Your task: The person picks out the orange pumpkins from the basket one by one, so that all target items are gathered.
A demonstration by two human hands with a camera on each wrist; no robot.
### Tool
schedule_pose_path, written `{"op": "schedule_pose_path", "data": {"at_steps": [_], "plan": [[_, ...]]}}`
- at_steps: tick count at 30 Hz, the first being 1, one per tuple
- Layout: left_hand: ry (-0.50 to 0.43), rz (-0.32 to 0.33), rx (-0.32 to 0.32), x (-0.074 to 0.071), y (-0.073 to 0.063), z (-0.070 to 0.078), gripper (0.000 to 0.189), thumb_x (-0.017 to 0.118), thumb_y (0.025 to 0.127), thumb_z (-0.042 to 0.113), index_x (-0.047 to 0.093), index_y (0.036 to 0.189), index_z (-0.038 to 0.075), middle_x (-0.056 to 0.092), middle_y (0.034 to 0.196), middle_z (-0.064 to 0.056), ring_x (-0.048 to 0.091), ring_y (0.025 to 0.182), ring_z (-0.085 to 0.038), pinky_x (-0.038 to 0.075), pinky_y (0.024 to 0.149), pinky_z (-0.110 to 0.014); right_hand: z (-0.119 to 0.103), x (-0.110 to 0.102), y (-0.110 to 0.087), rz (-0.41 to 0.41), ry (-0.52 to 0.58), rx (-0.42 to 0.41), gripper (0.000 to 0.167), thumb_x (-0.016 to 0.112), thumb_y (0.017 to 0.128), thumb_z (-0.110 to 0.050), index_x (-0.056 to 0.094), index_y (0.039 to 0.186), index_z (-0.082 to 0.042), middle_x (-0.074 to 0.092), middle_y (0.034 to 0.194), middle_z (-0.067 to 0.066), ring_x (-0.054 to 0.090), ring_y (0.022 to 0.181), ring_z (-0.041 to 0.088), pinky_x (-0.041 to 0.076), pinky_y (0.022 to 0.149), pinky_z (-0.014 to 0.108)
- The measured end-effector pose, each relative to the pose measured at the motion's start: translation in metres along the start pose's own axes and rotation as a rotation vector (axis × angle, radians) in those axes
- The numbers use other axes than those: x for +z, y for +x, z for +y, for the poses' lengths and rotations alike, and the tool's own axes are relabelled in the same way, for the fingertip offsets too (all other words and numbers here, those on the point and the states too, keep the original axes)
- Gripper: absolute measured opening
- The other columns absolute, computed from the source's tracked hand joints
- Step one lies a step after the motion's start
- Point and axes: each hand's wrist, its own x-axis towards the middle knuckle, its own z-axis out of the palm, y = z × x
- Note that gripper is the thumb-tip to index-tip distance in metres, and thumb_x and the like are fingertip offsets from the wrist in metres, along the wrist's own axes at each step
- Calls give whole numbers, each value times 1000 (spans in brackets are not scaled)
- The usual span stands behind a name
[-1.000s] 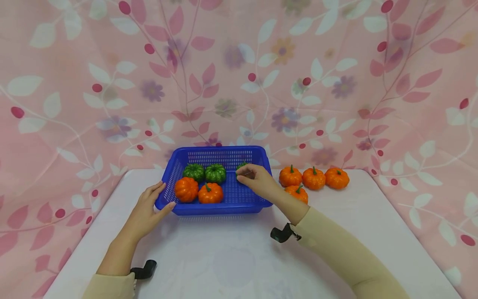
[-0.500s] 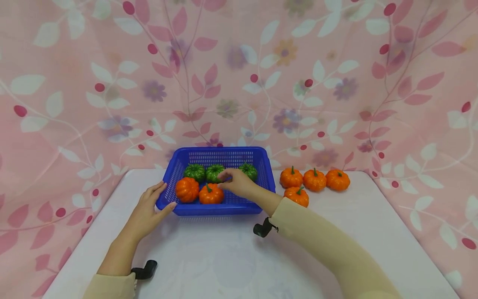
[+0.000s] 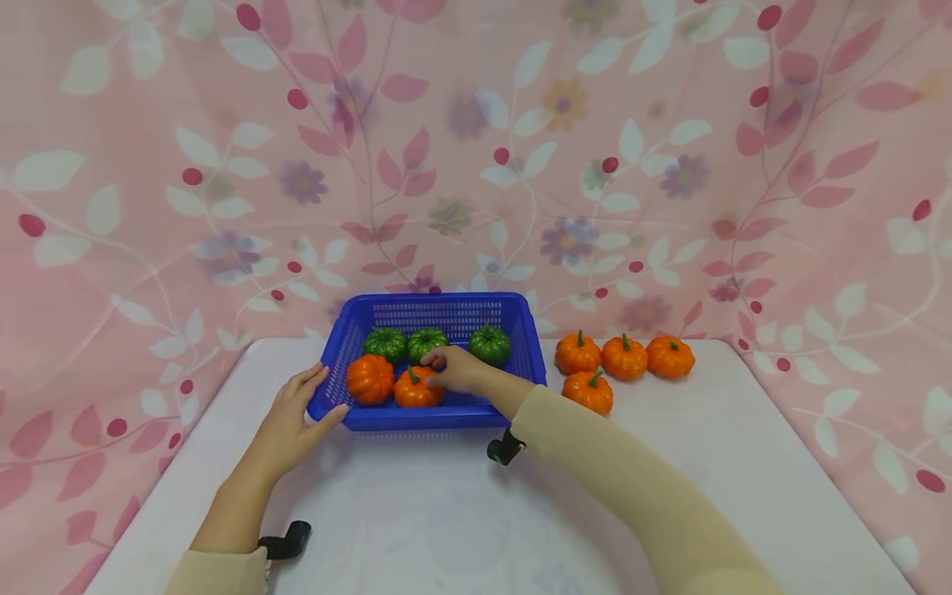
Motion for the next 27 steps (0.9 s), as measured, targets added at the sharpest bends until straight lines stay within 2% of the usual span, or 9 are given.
{"op": "schedule_pose_path", "data": {"at_steps": [5, 11, 15, 22, 27], "plan": [[0, 2, -1, -1, -1, 1, 80, 65, 96, 46, 33, 155, 2, 28, 159, -20, 25, 144, -46, 28, 108, -72, 4, 5, 5, -12, 19, 30, 46, 68, 96, -12, 57, 140, -9, 53, 139, 20, 51, 129, 34, 51, 100, 41], [-4, 1, 0, -1, -2, 1, 80, 65, 95, 46, 33, 155, 3, 28, 160, -20, 24, 144, -45, 28, 108, -72, 3, 8, 4, -19, 99, 68, 46, 68, 96, -9, 58, 140, -11, 54, 136, 21, 58, 117, 31, 57, 84, 35], [-2, -1, -2, -1, -2, 1, 80, 65, 96, 45, 33, 155, 3, 28, 160, -20, 25, 144, -45, 28, 107, -72, 1, 8, 4, -5, 149, 89, 41, 69, 95, -7, 62, 135, -12, 56, 133, 19, 59, 112, 29, 59, 79, 35], [-4, 2, 6, -1, -2, 1, 80, 66, 95, 44, 33, 155, 2, 28, 159, -20, 25, 144, -45, 28, 108, -71, 3, 7, 5, 24, 195, 76, 40, 70, 93, -5, 65, 132, -12, 57, 131, 18, 59, 114, 30, 60, 78, 35], [-8, 7, 10, 0, -2, 1, 80, 66, 95, 44, 34, 154, 1, 29, 159, -21, 25, 144, -45, 28, 108, -71, 2, 0, 2, 61, 190, 28, 40, 70, 93, -3, 65, 132, -11, 58, 130, 17, 59, 117, 31, 59, 82, 34]]}}
